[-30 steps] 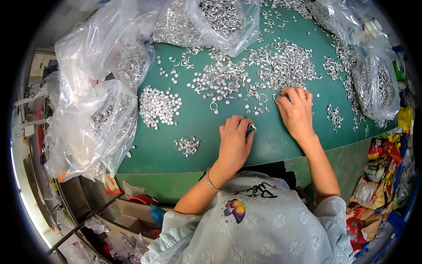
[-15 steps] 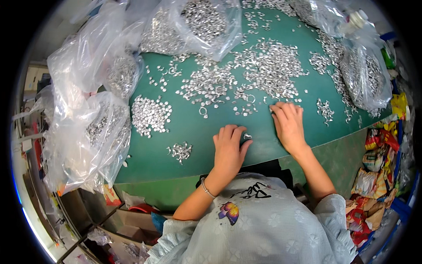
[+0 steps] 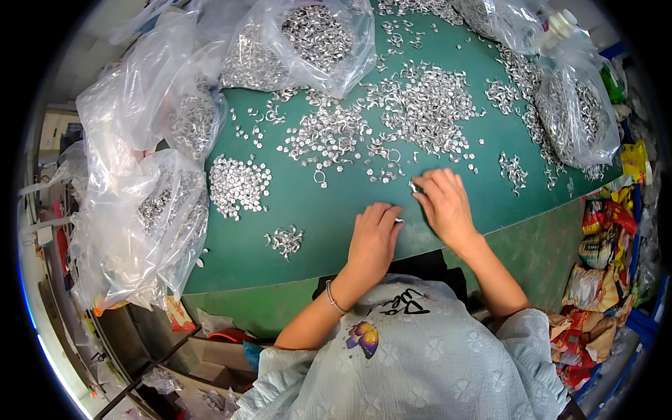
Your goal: The person sorts small metal rings and components on a green worktable by hand, picking up individual pieces from a scattered pile and grouping them together.
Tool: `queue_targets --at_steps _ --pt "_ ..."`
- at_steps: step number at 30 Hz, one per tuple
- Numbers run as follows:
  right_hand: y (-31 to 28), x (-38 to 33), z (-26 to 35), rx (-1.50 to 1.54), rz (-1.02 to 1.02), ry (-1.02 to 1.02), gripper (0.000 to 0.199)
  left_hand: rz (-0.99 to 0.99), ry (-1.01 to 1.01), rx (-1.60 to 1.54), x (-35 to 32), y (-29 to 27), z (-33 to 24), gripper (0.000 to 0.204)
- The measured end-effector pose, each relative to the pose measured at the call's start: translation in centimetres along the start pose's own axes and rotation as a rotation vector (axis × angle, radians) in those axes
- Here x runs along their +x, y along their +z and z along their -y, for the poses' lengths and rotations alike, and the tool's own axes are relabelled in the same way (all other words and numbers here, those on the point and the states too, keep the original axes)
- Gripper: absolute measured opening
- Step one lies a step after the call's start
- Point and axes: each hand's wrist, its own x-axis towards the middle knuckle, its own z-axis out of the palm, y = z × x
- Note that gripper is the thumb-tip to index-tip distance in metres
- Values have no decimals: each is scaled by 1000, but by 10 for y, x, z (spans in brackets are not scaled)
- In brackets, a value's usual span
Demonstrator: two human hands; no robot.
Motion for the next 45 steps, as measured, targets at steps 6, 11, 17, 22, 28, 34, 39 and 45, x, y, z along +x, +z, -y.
queue_targets --at_steps 6,11,17,22,28,34,39,45 --pt "-19 -4 -2 89 79 -114 28 -8 95 54 15 -3 -9 47" --pt "-24 -8 -32 -58 -1 -17 20 134 230 104 15 7 -1 40" --pt "2 18 -43 -284 -164 176 64 22 145 113 -4 -2 -1 30" --pt "28 44 -31 -262 -32 102 87 -7 126 60 -11 -9 3 30" --pt "44 106 -55 -27 -82 -316 32 -9 141 9 -5 0 1 30" --pt "29 144 -92 164 -115 -234 18 -7 157 -3 -2 5 2 32" --pt "-11 125 -79 338 -27 315 13 -41 92 159 15 -13 0 38" --pt "-3 64 -46 143 135 -83 29 -75 180 477 62 -15 31 33"
